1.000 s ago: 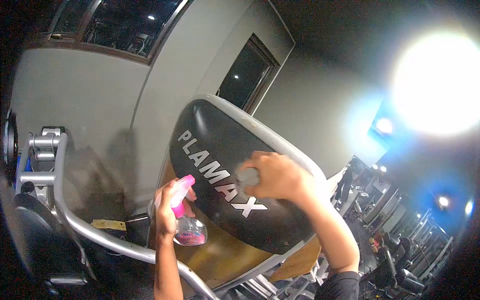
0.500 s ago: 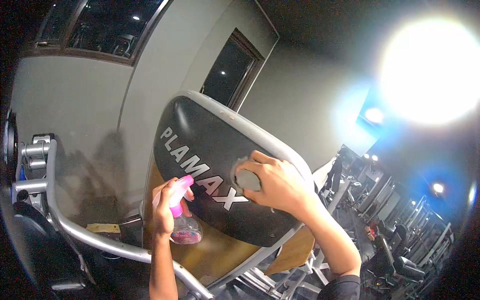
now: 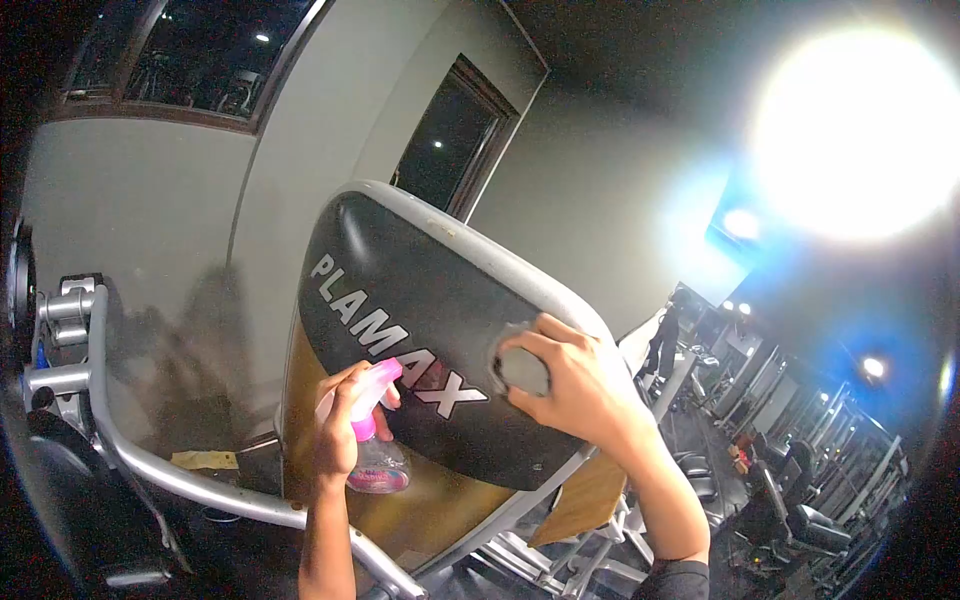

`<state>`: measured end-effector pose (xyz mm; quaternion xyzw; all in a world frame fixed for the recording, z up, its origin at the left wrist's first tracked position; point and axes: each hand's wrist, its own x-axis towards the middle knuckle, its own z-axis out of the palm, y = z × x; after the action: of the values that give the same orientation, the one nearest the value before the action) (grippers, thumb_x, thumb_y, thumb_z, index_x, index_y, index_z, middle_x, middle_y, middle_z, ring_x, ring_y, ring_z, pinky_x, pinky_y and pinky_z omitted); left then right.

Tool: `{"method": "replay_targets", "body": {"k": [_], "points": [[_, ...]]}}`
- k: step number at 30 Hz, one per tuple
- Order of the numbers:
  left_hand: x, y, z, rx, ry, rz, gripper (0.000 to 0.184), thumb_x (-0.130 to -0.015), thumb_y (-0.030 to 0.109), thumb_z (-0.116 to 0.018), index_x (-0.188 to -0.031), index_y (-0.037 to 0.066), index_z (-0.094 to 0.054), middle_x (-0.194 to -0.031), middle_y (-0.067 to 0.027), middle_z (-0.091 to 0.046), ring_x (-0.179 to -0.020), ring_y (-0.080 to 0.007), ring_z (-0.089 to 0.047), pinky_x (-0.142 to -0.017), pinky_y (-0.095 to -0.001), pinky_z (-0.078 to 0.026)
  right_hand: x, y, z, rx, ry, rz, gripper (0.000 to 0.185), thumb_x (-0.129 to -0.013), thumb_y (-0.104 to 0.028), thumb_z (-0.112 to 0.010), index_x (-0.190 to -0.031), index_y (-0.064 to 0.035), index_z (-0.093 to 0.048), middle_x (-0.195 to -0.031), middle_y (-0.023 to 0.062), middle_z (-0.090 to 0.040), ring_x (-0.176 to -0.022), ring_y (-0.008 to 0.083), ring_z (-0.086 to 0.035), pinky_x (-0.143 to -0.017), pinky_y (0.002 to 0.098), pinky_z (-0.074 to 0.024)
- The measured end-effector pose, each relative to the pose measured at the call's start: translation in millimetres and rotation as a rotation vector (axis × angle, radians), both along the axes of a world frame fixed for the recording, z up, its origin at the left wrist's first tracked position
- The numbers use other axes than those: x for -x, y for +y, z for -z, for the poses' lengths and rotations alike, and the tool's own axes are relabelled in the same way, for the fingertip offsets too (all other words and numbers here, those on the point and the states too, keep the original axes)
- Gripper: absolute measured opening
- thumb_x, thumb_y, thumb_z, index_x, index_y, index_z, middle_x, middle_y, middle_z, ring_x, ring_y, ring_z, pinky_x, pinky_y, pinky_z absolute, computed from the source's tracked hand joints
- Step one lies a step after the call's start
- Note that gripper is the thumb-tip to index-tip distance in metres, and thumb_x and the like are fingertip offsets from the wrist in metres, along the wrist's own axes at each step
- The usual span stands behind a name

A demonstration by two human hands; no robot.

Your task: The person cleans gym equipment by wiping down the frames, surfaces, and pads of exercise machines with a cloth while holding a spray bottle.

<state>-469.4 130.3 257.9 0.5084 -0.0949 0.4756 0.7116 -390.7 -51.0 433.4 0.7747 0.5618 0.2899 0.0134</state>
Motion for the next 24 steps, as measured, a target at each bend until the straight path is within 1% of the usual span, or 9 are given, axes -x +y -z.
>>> {"method": "replay_targets", "body": {"k": [3,5,7,9,11,13,15,19,24], "points": [[-2.1,-4.1,-0.5,0.032,-0.016,0.019,0.044,-0.099,0.035,-0.044,-0.093,-0.004,-0.066,-0.074,-0.0063,-0.063,-0.056,-0.0089,-0.055,-0.046,-0.0228,-0.043,-4.4,-16.8,-15.9,-0.090,-0.044,0.100,0.037,-0.065,-0.020,-0.069,-0.101,-0.0092,-0.069,-0.092,0.0109,-0.062,-0.083,0.0297,-0.065,-0.075,0.0367,-0.0516],[-3.7,-5.8,-0.4,0.015,0.004,0.023,0.044,-0.099,0.035,-0.044,-0.092,-0.003,-0.066,-0.074,-0.0058,-0.063,-0.056,-0.0087,-0.054,-0.046,-0.0226,-0.043,-16.1,-14.5,-24.6,-0.245,-0.048,0.144,0.036,-0.068,-0.021,-0.070,-0.102,-0.0078,-0.068,-0.093,0.0120,-0.062,-0.086,0.0328,-0.063,-0.076,0.0391,-0.0523],[-3.2,-9.7,-2.7,0.011,0.012,0.043,0.043,-0.098,0.035,-0.045,-0.093,-0.003,-0.066,-0.074,-0.0058,-0.063,-0.056,-0.0085,-0.055,-0.046,-0.0225,-0.043,-27.5,-4.6,-17.1,-0.347,-0.135,0.037,0.036,-0.071,-0.019,-0.070,-0.106,-0.0093,-0.066,-0.095,0.0111,-0.061,-0.088,0.0324,-0.063,-0.079,0.0395,-0.0518],[-5.0,-14.2,-4.4,0.006,0.021,0.064,0.043,-0.098,0.035,-0.045,-0.093,-0.003,-0.066,-0.074,-0.0058,-0.063,-0.057,-0.0084,-0.055,-0.046,-0.0224,-0.043,-33.2,-0.3,-2.3,-0.305,-0.250,-0.005,0.038,-0.072,-0.016,-0.072,-0.109,-0.0138,-0.065,-0.097,0.0083,-0.058,-0.098,0.0285,-0.059,-0.087,0.0393,-0.0487],[-8.0,-19.2,-5.9,-0.034,0.047,0.025,0.047,-0.096,0.041,-0.043,-0.090,-0.002,-0.063,-0.074,-0.0088,-0.062,-0.047,-0.0124,-0.054,-0.044,-0.0239,-0.043,-22.2,-8.2,8.6,-0.301,-0.204,-0.001,0.040,-0.071,-0.015,-0.072,-0.110,-0.0140,-0.064,-0.100,0.0081,-0.058,-0.100,0.0279,-0.057,-0.088,0.0385,-0.0480],[-9.7,-22.3,-5.6,-0.035,0.050,0.044,0.047,-0.095,0.040,-0.043,-0.090,-0.002,-0.063,-0.075,-0.0090,-0.062,-0.048,-0.0125,-0.054,-0.044,-0.0238,-0.044,-21.5,-25.8,12.8,-0.312,-0.098,-0.056,0.040,-0.070,-0.017,-0.072,-0.109,-0.0136,-0.064,-0.100,0.0087,-0.059,-0.096,0.0289,-0.060,-0.085,0.0384,-0.0495],[-11.2,-23.5,-5.7,-0.038,0.050,0.060,0.047,-0.095,0.039,-0.043,-0.090,-0.003,-0.063,-0.075,-0.0093,-0.062,-0.048,-0.0127,-0.055,-0.044,-0.0237,-0.044,-4.6,-46.7,12.6,-0.229,0.080,0.094,0.038,-0.068,-0.019,-0.071,-0.106,-0.0127,-0.066,-0.099,0.0095,-0.061,-0.089,0.0300,-0.063,-0.081,0.0387,-0.0515],[-13.4,-21.7,-4.0,-0.061,0.009,0.094,0.049,-0.096,0.040,-0.044,-0.092,-0.004,-0.064,-0.075,-0.0089,-0.062,-0.054,-0.0115,-0.056,-0.045,-0.0234,-0.045,-11.5,-77.4,6.0,-0.320,0.031,0.168,0.034,-0.069,-0.019,-0.068,-0.102,-0.0109,-0.068,-0.095,0.0084,-0.065,-0.088,0.0296,-0.066,-0.079,0.0380,-0.0525],[-15.4,-28.0,-6.6,-0.087,0.016,0.101,0.053,-0.098,0.044,-0.044,-0.092,-0.005,-0.065,-0.076,-0.0076,-0.062,-0.062,-0.0099,-0.056,-0.046,-0.0230,-0.045,-26.9,-47.3,25.0,-0.481,-0.104,0.027,0.038,-0.071,-0.014,-0.071,-0.108,-0.0115,-0.064,-0.101,0.0094,-0.061,-0.094,0.0297,-0.063,-0.083,0.0370,-0.0508]]}}
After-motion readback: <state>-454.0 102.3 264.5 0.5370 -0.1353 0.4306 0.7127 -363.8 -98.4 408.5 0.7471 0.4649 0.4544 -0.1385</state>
